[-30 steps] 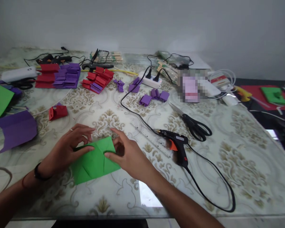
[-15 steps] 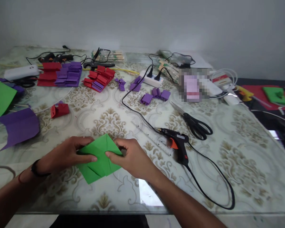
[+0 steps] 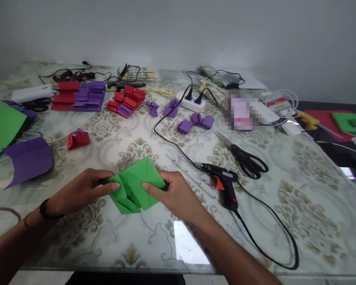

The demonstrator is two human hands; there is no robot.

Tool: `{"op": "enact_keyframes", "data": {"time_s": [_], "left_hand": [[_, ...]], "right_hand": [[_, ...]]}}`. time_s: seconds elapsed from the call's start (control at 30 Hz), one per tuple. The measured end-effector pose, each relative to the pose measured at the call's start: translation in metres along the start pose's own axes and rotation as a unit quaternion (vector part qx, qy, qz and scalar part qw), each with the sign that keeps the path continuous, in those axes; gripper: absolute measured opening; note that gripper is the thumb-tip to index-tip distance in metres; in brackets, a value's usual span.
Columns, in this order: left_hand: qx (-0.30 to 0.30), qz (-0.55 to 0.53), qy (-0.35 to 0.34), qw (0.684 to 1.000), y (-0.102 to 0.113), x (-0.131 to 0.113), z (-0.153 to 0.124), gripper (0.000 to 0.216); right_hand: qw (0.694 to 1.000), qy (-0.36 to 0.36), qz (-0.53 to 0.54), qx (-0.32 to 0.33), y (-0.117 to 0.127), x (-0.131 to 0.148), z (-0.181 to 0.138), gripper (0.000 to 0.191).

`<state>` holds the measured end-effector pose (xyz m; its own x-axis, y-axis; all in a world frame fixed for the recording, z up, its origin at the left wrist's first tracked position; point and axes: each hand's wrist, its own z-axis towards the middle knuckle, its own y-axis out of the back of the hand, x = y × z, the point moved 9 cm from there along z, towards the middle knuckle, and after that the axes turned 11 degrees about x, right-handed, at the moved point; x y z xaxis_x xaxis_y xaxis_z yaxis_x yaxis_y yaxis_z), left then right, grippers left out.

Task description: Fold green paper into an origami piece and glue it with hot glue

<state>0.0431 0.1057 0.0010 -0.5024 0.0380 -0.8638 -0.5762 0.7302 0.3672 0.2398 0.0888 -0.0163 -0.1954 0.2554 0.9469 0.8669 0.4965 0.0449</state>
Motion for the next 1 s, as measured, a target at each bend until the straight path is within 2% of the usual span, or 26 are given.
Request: {"op": "enact_keyframes", "data": {"time_s": [0.23, 0.4, 0.57, 0.73, 1.0], "left_hand": [[-0.012, -0.039, -0.008, 0.999, 0.004, 0.009, -0.002, 0.046], [-0.031, -0.038, 0.003, 0.999, 0.006, 0.010, -0.004, 0.050], [-0.046, -0.055, -0.038, 0.997, 0.009, 0.000, -0.005, 0.050], [-0.067, -0.080, -0.080, 0.991, 0.018, -0.010, -0.008, 0.041], [-0.122, -0.083, -0.106, 0.983, 0.029, -0.008, -0.010, 0.036]], "right_hand": [[0.999, 0.004, 0.038, -0.032, 0.011, -0.003, 0.000, 0.039], [0.999, 0.004, 0.048, -0.011, 0.006, -0.007, 0.002, 0.041], [0.998, 0.005, 0.064, -0.019, 0.009, -0.011, 0.004, 0.043], [0.994, 0.007, 0.092, -0.065, 0.022, -0.014, 0.003, 0.042], [0.993, 0.016, 0.068, -0.094, 0.035, -0.012, 0.003, 0.040]]}}
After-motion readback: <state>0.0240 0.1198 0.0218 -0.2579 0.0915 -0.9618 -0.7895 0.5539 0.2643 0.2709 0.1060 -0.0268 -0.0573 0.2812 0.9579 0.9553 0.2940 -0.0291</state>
